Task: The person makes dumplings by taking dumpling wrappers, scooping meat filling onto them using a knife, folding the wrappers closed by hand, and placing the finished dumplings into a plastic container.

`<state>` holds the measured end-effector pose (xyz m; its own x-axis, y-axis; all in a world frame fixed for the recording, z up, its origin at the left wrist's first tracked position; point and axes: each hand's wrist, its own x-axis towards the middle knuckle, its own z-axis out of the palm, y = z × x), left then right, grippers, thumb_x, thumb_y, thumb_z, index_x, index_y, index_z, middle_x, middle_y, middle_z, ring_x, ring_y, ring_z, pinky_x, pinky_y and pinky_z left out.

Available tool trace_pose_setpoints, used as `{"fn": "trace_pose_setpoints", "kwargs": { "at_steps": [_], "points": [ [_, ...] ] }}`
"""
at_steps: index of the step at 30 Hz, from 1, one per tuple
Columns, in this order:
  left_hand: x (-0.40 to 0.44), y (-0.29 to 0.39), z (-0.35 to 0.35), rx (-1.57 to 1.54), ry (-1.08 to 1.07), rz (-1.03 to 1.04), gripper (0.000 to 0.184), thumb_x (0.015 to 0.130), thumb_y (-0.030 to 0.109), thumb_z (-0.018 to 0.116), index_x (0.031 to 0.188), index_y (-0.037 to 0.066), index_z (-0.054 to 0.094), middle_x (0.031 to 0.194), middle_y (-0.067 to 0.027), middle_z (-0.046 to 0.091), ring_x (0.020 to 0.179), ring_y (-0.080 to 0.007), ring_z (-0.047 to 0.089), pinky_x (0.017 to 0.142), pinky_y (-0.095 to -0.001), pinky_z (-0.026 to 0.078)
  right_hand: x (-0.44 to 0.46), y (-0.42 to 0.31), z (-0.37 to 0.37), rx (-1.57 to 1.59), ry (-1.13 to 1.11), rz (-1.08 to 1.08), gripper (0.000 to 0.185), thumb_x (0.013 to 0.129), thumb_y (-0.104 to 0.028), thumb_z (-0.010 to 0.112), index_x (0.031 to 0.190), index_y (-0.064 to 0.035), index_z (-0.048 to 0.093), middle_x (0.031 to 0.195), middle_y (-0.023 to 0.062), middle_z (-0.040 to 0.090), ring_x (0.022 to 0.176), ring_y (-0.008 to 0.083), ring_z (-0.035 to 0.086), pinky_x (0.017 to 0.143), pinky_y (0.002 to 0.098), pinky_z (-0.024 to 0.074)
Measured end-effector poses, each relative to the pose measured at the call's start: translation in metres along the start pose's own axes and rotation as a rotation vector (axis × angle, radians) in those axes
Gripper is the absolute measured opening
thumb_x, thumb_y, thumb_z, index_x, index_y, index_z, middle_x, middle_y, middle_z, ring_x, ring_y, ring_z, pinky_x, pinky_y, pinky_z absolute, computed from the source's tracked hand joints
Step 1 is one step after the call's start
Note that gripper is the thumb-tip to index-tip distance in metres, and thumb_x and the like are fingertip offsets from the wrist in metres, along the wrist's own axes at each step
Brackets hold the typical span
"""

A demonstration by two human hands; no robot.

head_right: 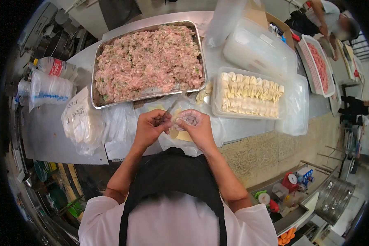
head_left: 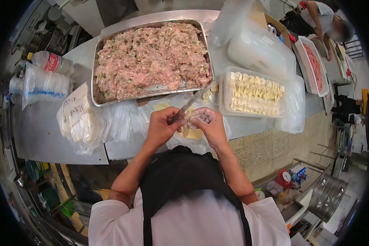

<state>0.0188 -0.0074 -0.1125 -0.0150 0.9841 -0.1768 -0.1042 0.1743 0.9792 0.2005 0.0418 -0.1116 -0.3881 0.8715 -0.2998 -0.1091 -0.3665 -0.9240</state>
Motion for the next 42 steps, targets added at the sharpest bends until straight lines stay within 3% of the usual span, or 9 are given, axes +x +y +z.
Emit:
{"fn": "trace_pose_setpoints", "kwargs": {
  "at_steps": [19,28,31,33,34,36,37,39,42],
  "points": [
    [0.002,-0.005,-0.003,-0.084,0.003,-0.003,0.013,0.092,-0.002,0.066,0.104,-0.004,0.061,0.079,-0.0065,0.069,0.07,-0.0123,0.069,0.062,-0.0248,0.053,-0.01,0.005,0.005,-0.215,0.02,-0.029,0.016,0.086,-0.005,0.077,0.098,0.0027,0.071,0.091,0.0055,0.072,0.081,0.009,0.066,0.073,0.0252,0.0538],
    [0.002,-0.006,-0.001,-0.079,0.008,0.027,0.016,0.091,-0.003,0.067,0.105,-0.003,0.061,0.079,-0.0054,0.069,0.071,-0.0117,0.068,0.064,-0.024,0.053,-0.011,0.001,0.005,-0.429,0.052,-0.213,0.015,0.085,-0.007,0.077,0.092,0.0047,0.071,0.088,0.0093,0.07,0.077,0.0136,0.067,0.072,0.0269,0.0537],
    [0.002,-0.005,0.0,-0.091,0.007,0.007,0.018,0.09,-0.002,0.068,0.106,-0.004,0.059,0.083,-0.0067,0.069,0.074,-0.0133,0.068,0.067,-0.0265,0.056,-0.01,0.009,-0.005,-0.254,0.048,-0.11,0.012,0.087,-0.007,0.076,0.092,0.0021,0.07,0.086,0.0085,0.069,0.076,0.0147,0.066,0.072,0.0289,0.0547],
    [0.002,-0.005,-0.002,-0.087,-0.001,-0.003,0.02,0.089,-0.002,0.068,0.107,-0.005,0.058,0.087,-0.0082,0.069,0.077,-0.0148,0.068,0.069,-0.0289,0.058,-0.007,0.019,-0.019,-0.07,-0.021,0.084,0.011,0.094,-0.008,0.068,0.103,-0.0024,0.066,0.097,0.0094,0.069,0.088,0.0149,0.067,0.077,0.0308,0.0559],
    [0.001,-0.008,-0.003,-0.162,0.038,0.006,0.02,0.089,-0.003,0.068,0.106,-0.004,0.058,0.085,-0.0081,0.068,0.075,-0.0147,0.068,0.068,-0.0277,0.057,-0.007,0.025,-0.025,-0.07,-0.019,0.085,0.011,0.094,-0.008,0.068,0.103,-0.0024,0.066,0.097,0.0094,0.069,0.088,0.0149,0.067,0.077,0.0308,0.0559],
    [0.002,-0.015,-0.007,-0.238,0.078,0.016,0.019,0.089,-0.004,0.067,0.106,-0.004,0.059,0.084,-0.0079,0.068,0.073,-0.0146,0.068,0.067,-0.0264,0.056,-0.009,0.03,-0.037,0.362,-0.024,0.064,0.019,0.1,-0.014,0.061,0.117,-0.005,0.058,0.116,0.0096,0.066,0.107,0.0168,0.063,0.093,0.038,0.052],
    [0.002,-0.021,-0.012,-0.245,0.109,0.011,0.019,0.089,-0.005,0.067,0.106,-0.004,0.058,0.085,-0.0079,0.067,0.074,-0.0144,0.068,0.067,-0.0271,0.057,-0.011,0.029,-0.044,0.362,-0.023,0.065,0.019,0.1,-0.014,0.061,0.117,-0.005,0.058,0.116,0.0096,0.066,0.107,0.0168,0.063,0.093,0.038,0.052],
    [0.0,-0.028,-0.021,-0.252,0.137,0.003,0.019,0.089,-0.005,0.066,0.106,-0.004,0.058,0.086,-0.0079,0.067,0.075,-0.0142,0.067,0.068,-0.0277,0.057,-0.015,0.025,-0.055,0.67,-0.066,0.027,0.023,0.103,-0.017,0.055,0.124,-0.0064,0.052,0.131,0.0154,0.06,0.123,0.0255,0.058,0.105,0.0443,0.0467],
    [-0.007,-0.033,-0.028,-0.185,0.221,-0.011,0.023,0.088,-0.002,0.069,0.108,-0.003,0.058,0.089,-0.0043,0.064,0.078,-0.0112,0.064,0.07,-0.0249,0.054,-0.018,0.018,-0.063,0.842,-0.114,0.029,0.022,0.103,-0.016,0.053,0.123,-0.0064,0.052,0.137,0.0188,0.056,0.127,0.0321,0.056,0.108,0.0473,0.0456]
  ]
}}
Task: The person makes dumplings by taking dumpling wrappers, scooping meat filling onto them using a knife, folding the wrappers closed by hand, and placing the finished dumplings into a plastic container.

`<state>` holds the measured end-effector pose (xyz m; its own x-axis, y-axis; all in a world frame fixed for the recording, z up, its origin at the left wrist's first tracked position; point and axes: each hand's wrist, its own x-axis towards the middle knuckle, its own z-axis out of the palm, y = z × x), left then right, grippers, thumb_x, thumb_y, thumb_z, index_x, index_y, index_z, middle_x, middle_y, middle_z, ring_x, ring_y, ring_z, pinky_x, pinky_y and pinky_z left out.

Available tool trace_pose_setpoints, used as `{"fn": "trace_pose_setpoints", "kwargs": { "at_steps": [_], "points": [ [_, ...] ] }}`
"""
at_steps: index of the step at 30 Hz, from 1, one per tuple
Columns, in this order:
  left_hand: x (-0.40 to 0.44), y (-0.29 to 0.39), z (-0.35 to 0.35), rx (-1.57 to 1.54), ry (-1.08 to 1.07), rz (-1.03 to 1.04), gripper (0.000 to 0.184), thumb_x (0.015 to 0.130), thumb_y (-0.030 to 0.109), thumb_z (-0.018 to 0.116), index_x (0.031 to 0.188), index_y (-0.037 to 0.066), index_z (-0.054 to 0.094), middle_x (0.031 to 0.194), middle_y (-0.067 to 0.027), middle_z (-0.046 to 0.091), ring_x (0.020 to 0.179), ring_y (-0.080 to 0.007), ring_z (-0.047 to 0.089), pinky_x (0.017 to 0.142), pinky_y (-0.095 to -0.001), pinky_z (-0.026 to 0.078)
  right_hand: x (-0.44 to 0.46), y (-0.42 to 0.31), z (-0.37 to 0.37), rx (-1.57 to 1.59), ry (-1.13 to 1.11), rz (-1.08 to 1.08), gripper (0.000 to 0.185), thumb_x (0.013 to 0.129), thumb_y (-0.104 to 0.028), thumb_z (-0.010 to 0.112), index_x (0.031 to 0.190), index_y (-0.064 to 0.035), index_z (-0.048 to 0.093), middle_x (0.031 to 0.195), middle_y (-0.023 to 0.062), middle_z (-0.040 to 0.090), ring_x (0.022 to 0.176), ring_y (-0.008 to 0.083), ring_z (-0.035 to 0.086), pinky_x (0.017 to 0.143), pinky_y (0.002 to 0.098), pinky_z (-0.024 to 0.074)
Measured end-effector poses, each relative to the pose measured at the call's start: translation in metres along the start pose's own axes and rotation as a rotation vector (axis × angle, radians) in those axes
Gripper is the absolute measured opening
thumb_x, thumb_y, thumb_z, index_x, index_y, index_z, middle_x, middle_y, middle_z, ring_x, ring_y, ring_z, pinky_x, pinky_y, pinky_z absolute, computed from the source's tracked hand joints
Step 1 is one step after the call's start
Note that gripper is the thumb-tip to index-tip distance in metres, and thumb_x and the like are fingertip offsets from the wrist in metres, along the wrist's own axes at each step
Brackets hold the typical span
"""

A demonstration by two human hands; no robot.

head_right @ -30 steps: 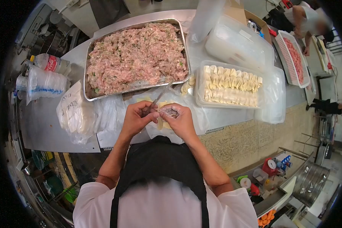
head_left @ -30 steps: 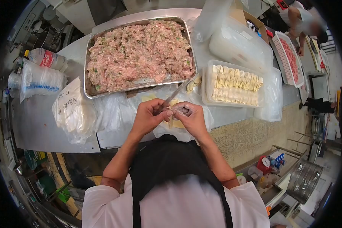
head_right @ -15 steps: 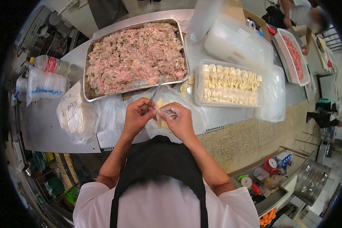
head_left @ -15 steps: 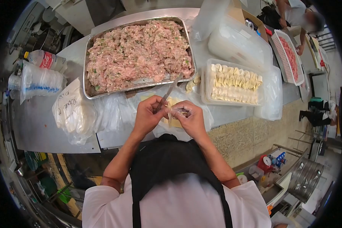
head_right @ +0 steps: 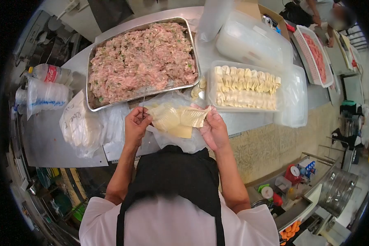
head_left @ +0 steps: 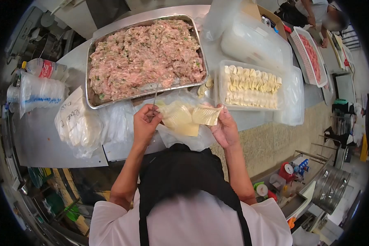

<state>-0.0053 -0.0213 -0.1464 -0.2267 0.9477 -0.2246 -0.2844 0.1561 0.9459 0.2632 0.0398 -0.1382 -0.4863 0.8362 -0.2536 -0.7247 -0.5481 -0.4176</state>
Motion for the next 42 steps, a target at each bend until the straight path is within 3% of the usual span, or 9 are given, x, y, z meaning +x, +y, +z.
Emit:
{"fn": "trace_pose_setpoints", "kwargs": {
  "at_steps": [7,10,12,13,19,25,32,38,42],
  "points": [
    [-0.005,0.014,-0.028,0.158,0.07,0.015,0.017,0.09,-0.005,0.065,0.106,-0.002,0.06,0.089,-0.0004,0.064,0.079,-0.0073,0.06,0.07,-0.0227,0.051,-0.002,-0.01,0.014,0.155,0.116,0.029,0.041,0.102,-0.013,0.054,0.138,-0.0006,0.043,0.141,0.0196,0.052,0.128,0.0338,0.055,0.108,0.0476,0.0457],
    [-0.004,0.029,-0.039,0.146,-0.041,-0.019,0.024,0.087,-0.004,0.068,0.109,0.0,0.06,0.088,-0.0021,0.064,0.074,-0.0076,0.059,0.067,-0.0235,0.048,0.0,-0.005,0.013,-0.164,0.08,0.017,0.051,0.1,-0.012,0.056,0.144,0.0019,0.037,0.143,0.0202,0.051,0.131,0.0342,0.052,0.11,0.0494,0.0437],
    [-0.003,0.054,-0.043,0.915,0.04,-0.009,0.031,0.082,-0.003,0.07,0.11,0.002,0.059,0.084,-0.0022,0.059,0.07,-0.0075,0.054,0.062,-0.0241,0.044,-0.006,-0.006,0.02,-0.122,0.044,0.025,0.054,0.097,-0.01,0.058,0.145,0.0024,0.037,0.146,0.0214,0.048,0.135,0.0363,0.049,0.112,0.0492,0.0418],
    [0.0,0.065,-0.043,0.918,0.046,-0.007,0.031,0.082,-0.003,0.07,0.11,0.002,0.059,0.084,-0.0022,0.059,0.07,-0.0075,0.054,0.062,-0.0241,0.044,-0.007,-0.007,0.026,-0.12,0.038,0.027,0.054,0.097,-0.01,0.058,0.145,0.0024,0.037,0.146,0.0214,0.048,0.135,0.0363,0.049,0.112,0.0492,0.0418],
    [0.06,0.087,-0.03,1.136,-0.227,0.393,0.03,0.079,-0.006,0.064,0.108,0.002,0.061,0.093,-0.0164,0.064,0.08,-0.0331,0.065,0.068,-0.0416,0.052,-0.003,0.013,0.01,-0.003,-0.065,0.056,0.056,0.095,-0.007,0.058,0.145,0.0052,0.036,0.147,0.0239,0.046,0.136,0.0414,0.047,0.113,0.05,0.041],
    [0.134,0.06,0.015,1.472,-0.305,0.512,0.018,0.068,-0.005,0.062,0.084,0.001,0.069,0.089,-0.0172,0.066,0.09,-0.0393,0.064,0.079,-0.049,0.051,-0.006,0.02,0.005,-0.063,0.068,0.139,0.053,0.098,-0.01,0.056,0.145,0.0048,0.036,0.143,0.0261,0.049,0.134,0.0416,0.049,0.113,0.0517,0.0407],
    [0.138,0.072,0.003,1.369,-0.495,0.417,0.019,0.07,-0.002,0.063,0.086,0.002,0.073,0.084,-0.0189,0.068,0.086,-0.0388,0.066,0.072,-0.0485,0.051,-0.007,0.022,-0.002,-0.117,0.117,0.081,0.05,0.101,-0.012,0.053,0.144,0.007,0.037,0.141,0.026,0.05,0.13,0.0393,0.053,0.11,0.0504,0.0441],
    [0.141,0.061,-0.025,0.917,-0.47,0.292,0.023,0.073,-0.005,0.066,0.095,0.0,0.074,0.077,-0.0112,0.068,0.066,-0.021,0.064,0.061,-0.0347,0.05,0.011,0.031,-0.001,-0.115,0.208,0.034,0.049,0.106,-0.022,0.042,0.144,0.0088,0.037,0.141,0.0261,0.051,0.131,0.038,0.052,0.113,0.0494,0.0408],
    [0.122,0.073,-0.028,0.617,-0.433,-0.058,0.018,0.079,-0.007,0.066,0.095,-0.003,0.072,0.075,-0.0031,0.065,0.06,-0.01,0.059,0.054,-0.0261,0.046,0.029,0.031,0.008,0.042,0.252,-0.013,0.053,0.108,-0.029,0.035,0.146,0.0079,0.035,0.145,0.0258,0.047,0.134,0.0398,0.049,0.116,0.0503,0.0361]
  ]
}}
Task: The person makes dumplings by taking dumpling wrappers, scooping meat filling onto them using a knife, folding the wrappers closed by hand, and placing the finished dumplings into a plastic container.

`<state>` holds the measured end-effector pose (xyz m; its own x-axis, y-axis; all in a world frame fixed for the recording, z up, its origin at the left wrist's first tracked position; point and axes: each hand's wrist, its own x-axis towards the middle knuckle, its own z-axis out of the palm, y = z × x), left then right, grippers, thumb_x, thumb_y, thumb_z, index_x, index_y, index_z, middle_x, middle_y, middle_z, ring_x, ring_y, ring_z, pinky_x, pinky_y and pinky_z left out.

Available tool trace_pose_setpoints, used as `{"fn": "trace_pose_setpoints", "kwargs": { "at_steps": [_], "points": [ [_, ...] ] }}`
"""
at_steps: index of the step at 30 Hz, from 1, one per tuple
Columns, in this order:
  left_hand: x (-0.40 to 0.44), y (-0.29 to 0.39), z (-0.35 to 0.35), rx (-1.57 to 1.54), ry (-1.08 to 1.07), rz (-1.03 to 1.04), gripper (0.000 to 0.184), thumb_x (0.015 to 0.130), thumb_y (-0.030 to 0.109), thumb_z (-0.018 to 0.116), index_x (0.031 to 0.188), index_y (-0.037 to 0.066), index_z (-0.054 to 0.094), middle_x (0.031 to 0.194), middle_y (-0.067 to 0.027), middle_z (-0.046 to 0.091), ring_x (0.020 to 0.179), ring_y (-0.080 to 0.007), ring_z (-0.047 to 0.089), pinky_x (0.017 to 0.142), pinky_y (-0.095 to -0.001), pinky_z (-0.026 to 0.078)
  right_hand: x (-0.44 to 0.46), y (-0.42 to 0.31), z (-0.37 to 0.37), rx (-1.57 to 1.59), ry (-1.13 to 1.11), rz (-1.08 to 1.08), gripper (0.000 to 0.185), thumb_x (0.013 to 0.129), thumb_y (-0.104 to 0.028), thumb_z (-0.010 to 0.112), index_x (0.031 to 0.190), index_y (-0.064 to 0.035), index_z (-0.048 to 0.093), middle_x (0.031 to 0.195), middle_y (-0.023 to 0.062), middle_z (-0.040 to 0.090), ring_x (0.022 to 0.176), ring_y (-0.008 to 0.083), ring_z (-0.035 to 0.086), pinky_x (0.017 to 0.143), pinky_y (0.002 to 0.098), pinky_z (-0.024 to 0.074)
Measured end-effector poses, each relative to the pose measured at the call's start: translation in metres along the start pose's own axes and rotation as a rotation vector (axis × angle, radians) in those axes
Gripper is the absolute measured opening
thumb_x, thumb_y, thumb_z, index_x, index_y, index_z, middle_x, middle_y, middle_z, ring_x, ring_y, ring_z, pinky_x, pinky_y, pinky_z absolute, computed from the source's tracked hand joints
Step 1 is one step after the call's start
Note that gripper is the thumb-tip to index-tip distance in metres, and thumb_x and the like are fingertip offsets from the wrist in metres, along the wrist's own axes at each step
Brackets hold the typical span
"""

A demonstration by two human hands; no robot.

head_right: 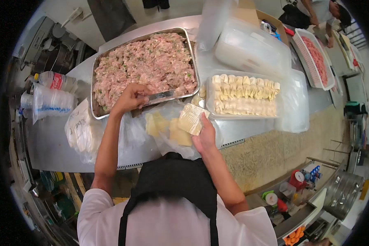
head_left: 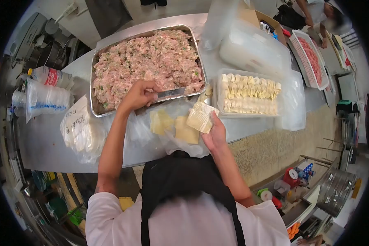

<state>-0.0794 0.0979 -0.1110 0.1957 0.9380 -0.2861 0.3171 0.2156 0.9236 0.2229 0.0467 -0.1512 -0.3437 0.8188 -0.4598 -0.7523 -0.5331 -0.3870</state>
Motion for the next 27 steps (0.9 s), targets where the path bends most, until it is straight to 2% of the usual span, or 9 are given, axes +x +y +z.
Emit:
{"fn": "trace_pose_setpoints", "kwargs": {
  "at_steps": [5,7,10,14,18,20,22,25,27],
  "points": [
    [-0.039,0.012,0.028,-0.04,0.08,0.078,0.015,0.08,-0.006,0.068,0.094,-0.002,0.073,0.084,-0.0041,0.064,0.061,-0.0121,0.061,0.055,-0.027,0.046,0.018,0.001,0.036,0.123,-0.045,0.042,0.051,0.109,-0.029,0.034,0.145,0.0069,0.035,0.145,0.0229,0.047,0.134,0.039,0.047,0.117,0.0501,0.0347],
    [-0.045,-0.004,0.051,0.333,0.202,0.541,0.014,0.081,-0.005,0.069,0.093,0.0,0.074,0.09,-0.008,0.065,0.069,-0.02,0.065,0.059,-0.0319,0.05,0.027,0.002,0.044,0.171,-0.044,0.078,0.05,0.109,-0.029,0.034,0.144,0.0066,0.036,0.144,0.0217,0.049,0.134,0.038,0.047,0.118,0.05,0.0342],
    [-0.077,0.01,0.059,0.628,0.24,0.282,0.023,0.078,-0.006,0.07,0.098,0.006,0.077,0.091,-0.0087,0.065,0.078,-0.0235,0.066,0.064,-0.0341,0.05,0.038,0.006,0.045,0.196,0.101,0.001,0.043,0.109,-0.025,0.034,0.14,0.0045,0.041,0.141,0.0191,0.051,0.129,0.034,0.051,0.116,0.0487,0.0357],
    [-0.094,0.04,0.076,0.517,0.365,0.266,0.024,0.077,-0.006,0.071,0.097,0.006,0.077,0.089,-0.0107,0.064,0.077,-0.0267,0.065,0.065,-0.037,0.049,0.034,0.008,0.046,0.106,0.191,-0.083,0.039,0.108,-0.023,0.037,0.135,0.0037,0.046,0.135,0.0164,0.055,0.124,0.03,0.054,0.113,0.0464,0.0388],
    [-0.089,0.029,0.086,0.553,0.305,0.314,0.028,0.076,-0.008,0.069,0.101,0.005,0.076,0.087,-0.0128,0.063,0.077,-0.0286,0.064,0.064,-0.0374,0.049,0.045,0.01,0.038,0.099,0.071,-0.09,0.038,0.108,-0.023,0.04,0.132,0.0033,0.05,0.129,0.0143,0.059,0.121,0.0278,0.056,0.109,0.0438,0.0416],
    [-0.098,0.037,0.077,0.551,0.222,0.205,0.031,0.077,-0.009,0.067,0.104,0.005,0.074,0.088,-0.0134,0.063,0.08,-0.0296,0.064,0.065,-0.0374,0.049,0.044,0.006,0.034,0.092,0.126,-0.139,0.038,0.108,-0.023,0.039,0.132,0.0035,0.05,0.129,0.0141,0.06,0.121,0.0278,0.057,0.109,0.0438,0.0412],
    [-0.096,0.048,0.089,0.478,0.295,0.304,0.031,0.077,-0.008,0.068,0.104,0.005,0.073,0.088,-0.0131,0.063,0.079,-0.0299,0.064,0.066,-0.0373,0.049,0.039,0.004,0.033,0.075,0.185,-0.163,0.038,0.108,-0.024,0.039,0.132,0.0038,0.051,0.13,0.0139,0.06,0.12,0.0279,0.057,0.109,0.0439,0.0407],
    [-0.081,0.033,0.1,0.44,0.365,0.413,0.03,0.078,-0.009,0.068,0.104,0.004,0.073,0.086,-0.0123,0.063,0.078,-0.0298,0.064,0.066,-0.0352,0.05,0.038,0.002,0.038,0.077,0.067,-0.158,0.037,0.104,-0.02,0.044,0.133,0.0029,0.051,0.129,0.0142,0.06,0.12,0.028,0.057,0.11,0.0437,0.0404],
    [-0.068,0.022,0.099,0.338,0.256,0.456,0.028,0.079,-0.01,0.067,0.104,0.002,0.072,0.086,-0.0129,0.062,0.074,-0.0292,0.064,0.063,-0.0375,0.049,0.033,-0.007,0.041,0.065,-0.271,-0.059,0.042,0.098,-0.02,0.049,0.134,0.0025,0.05,0.13,0.0147,0.059,0.121,0.0273,0.057,0.111,0.044,0.0392]
  ]
}}
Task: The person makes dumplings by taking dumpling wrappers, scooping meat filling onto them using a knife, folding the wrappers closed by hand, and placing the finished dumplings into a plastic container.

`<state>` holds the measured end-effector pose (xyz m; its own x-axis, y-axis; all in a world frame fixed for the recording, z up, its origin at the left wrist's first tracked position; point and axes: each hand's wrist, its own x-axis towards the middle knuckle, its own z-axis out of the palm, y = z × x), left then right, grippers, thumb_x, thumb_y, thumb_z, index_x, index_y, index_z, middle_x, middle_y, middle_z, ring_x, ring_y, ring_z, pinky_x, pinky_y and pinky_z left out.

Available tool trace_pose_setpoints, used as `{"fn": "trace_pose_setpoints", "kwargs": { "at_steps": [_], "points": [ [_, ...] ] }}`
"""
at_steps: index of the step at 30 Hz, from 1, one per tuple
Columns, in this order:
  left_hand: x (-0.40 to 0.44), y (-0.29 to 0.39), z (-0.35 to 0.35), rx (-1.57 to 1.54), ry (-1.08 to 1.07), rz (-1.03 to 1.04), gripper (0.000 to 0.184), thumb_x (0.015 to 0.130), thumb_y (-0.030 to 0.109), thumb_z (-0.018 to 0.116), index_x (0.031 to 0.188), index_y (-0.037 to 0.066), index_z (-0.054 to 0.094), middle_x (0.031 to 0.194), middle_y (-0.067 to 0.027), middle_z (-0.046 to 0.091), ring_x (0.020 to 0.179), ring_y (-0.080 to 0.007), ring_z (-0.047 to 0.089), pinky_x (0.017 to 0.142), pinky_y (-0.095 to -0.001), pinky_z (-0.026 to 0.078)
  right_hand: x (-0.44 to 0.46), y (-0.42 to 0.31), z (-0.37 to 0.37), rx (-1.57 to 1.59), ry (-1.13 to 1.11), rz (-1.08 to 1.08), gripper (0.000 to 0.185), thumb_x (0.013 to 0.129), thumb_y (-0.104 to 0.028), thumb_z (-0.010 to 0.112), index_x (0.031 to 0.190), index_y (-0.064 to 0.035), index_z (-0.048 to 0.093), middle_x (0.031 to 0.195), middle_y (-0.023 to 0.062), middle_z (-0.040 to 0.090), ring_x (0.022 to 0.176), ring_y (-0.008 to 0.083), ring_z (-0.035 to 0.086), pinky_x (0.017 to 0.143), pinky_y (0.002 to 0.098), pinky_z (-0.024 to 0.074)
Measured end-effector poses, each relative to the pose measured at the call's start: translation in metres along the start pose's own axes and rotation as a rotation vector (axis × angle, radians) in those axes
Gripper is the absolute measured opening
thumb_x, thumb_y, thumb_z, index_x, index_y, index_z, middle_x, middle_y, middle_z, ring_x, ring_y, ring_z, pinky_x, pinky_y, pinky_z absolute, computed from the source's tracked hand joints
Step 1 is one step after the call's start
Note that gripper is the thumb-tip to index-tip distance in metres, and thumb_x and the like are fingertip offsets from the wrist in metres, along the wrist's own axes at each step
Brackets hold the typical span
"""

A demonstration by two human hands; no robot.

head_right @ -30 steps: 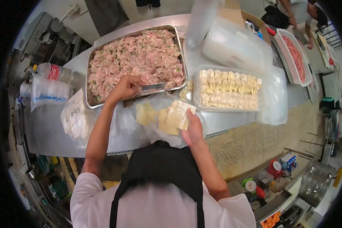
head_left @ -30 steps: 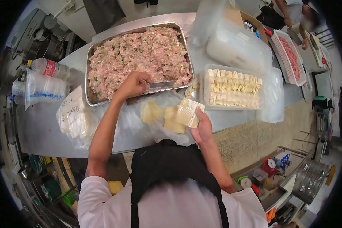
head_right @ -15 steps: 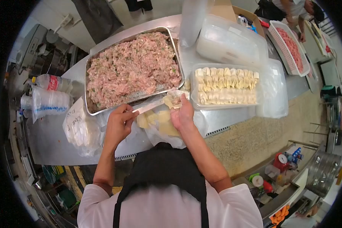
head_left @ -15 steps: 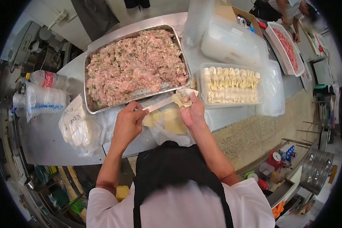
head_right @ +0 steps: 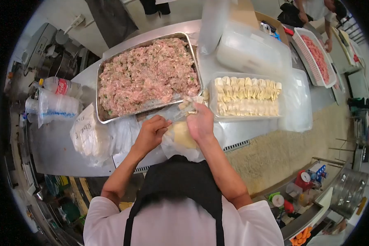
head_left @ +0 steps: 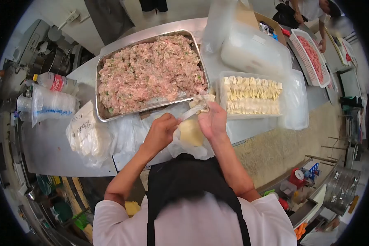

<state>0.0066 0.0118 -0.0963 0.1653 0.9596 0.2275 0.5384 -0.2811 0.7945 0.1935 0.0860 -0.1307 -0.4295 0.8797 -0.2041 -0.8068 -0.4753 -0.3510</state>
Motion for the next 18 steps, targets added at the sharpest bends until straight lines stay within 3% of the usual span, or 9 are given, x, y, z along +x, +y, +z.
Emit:
{"fn": "trace_pose_setpoints", "kwargs": {
  "at_steps": [4,6,7,9,10,13,14,16,18],
  "points": [
    [0.002,0.02,-0.028,-0.014,0.053,-0.124,0.029,0.076,-0.012,0.068,0.103,0.0,0.072,0.09,-0.0127,0.067,0.079,-0.0263,0.067,0.067,-0.033,0.051,-0.021,-0.007,0.01,0.042,-0.038,0.022,0.045,0.088,-0.009,0.057,0.131,0.0037,0.052,0.128,0.0157,0.06,0.123,0.0276,0.055,0.109,0.0424,0.0413],
    [0.002,0.028,-0.035,-0.065,0.08,-0.126,0.03,0.075,-0.013,0.068,0.103,-0.001,0.072,0.091,-0.0135,0.068,0.077,-0.0267,0.067,0.067,-0.0333,0.051,-0.02,0.003,0.002,-0.57,0.089,-0.236,0.045,0.079,0.0,0.062,0.124,0.0046,0.057,0.119,0.0134,0.065,0.114,0.0301,0.062,0.1,0.0406,0.0484],
    [0.002,0.033,-0.038,-0.03,0.02,-0.143,0.03,0.075,-0.013,0.068,0.102,-0.001,0.073,0.09,-0.0139,0.067,0.078,-0.0269,0.067,0.068,-0.0335,0.051,-0.023,0.004,0.005,-0.57,0.093,-0.241,0.045,0.079,0.0,0.062,0.124,0.0046,0.057,0.119,0.0134,0.065,0.114,0.0301,0.062,0.1,0.0406,0.0484],
    [0.001,0.043,-0.04,0.002,-0.039,-0.156,0.03,0.075,-0.013,0.068,0.101,-0.001,0.073,0.089,-0.0142,0.067,0.079,-0.0271,0.067,0.068,-0.0338,0.051,-0.027,0.001,0.013,-1.212,0.161,-0.29,0.042,0.073,0.006,0.064,0.115,0.0031,0.062,0.104,0.0134,0.07,0.097,0.0297,0.069,0.085,0.037,0.0539],
    [0.001,0.047,-0.038,0.044,-0.106,-0.165,0.03,0.074,-0.014,0.067,0.101,-0.001,0.073,0.088,-0.0144,0.067,0.08,-0.0275,0.067,0.069,-0.0339,0.051,-0.026,0.002,0.008,-1.212,0.165,-0.292,0.042,0.073,0.006,0.064,0.115,0.0031,0.062,0.104,0.0134,0.07,0.097,0.0297,0.069,0.085,0.037,0.0539],
    [-0.001,0.058,-0.049,0.065,-0.142,-0.181,0.031,0.073,-0.015,0.067,0.1,-0.002,0.072,0.088,-0.0146,0.067,0.083,-0.0283,0.066,0.07,-0.0339,0.052,-0.017,-0.003,-0.006,-1.536,-0.074,-0.672,0.017,0.087,-0.01,0.07,0.099,0.0004,0.068,0.084,0.0177,0.067,0.076,0.0246,0.068,0.07,0.0348,0.0523],
    [-0.001,0.06,-0.057,0.044,-0.106,-0.195,0.031,0.072,-0.015,0.067,0.1,-0.002,0.072,0.088,-0.0146,0.067,0.084,-0.0288,0.066,0.072,-0.0337,0.052,-0.019,-0.009,-0.003,-1.544,-0.067,-0.674,0.017,0.087,-0.01,0.07,0.099,0.0004,0.068,0.084,0.0177,0.067,0.076,0.0246,0.068,0.07,0.0348,0.0523],
    [-0.003,0.059,-0.072,0.034,0.034,-0.167,0.032,0.072,-0.016,0.064,0.1,-0.003,0.072,0.091,-0.0142,0.067,0.084,-0.0256,0.066,0.072,-0.0312,0.052,-0.03,-0.03,0.008,-1.497,0.094,-0.33,0.016,0.093,-0.015,0.066,0.095,0.001,0.068,0.072,0.0114,0.066,0.064,0.0203,0.063,0.062,0.0337,0.0493],
    [-0.005,0.061,-0.083,0.023,0.135,-0.165,0.032,0.072,-0.017,0.061,0.1,-0.004,0.071,0.094,-0.0144,0.067,0.083,-0.0225,0.066,0.072,-0.0272,0.051,-0.038,-0.057,-0.002,-1.393,0.183,-0.407,0.019,0.095,-0.017,0.065,0.092,0.0014,0.068,0.068,0.0074,0.064,0.062,0.0165,0.059,0.06,0.0318,0.0474]
  ]
}}
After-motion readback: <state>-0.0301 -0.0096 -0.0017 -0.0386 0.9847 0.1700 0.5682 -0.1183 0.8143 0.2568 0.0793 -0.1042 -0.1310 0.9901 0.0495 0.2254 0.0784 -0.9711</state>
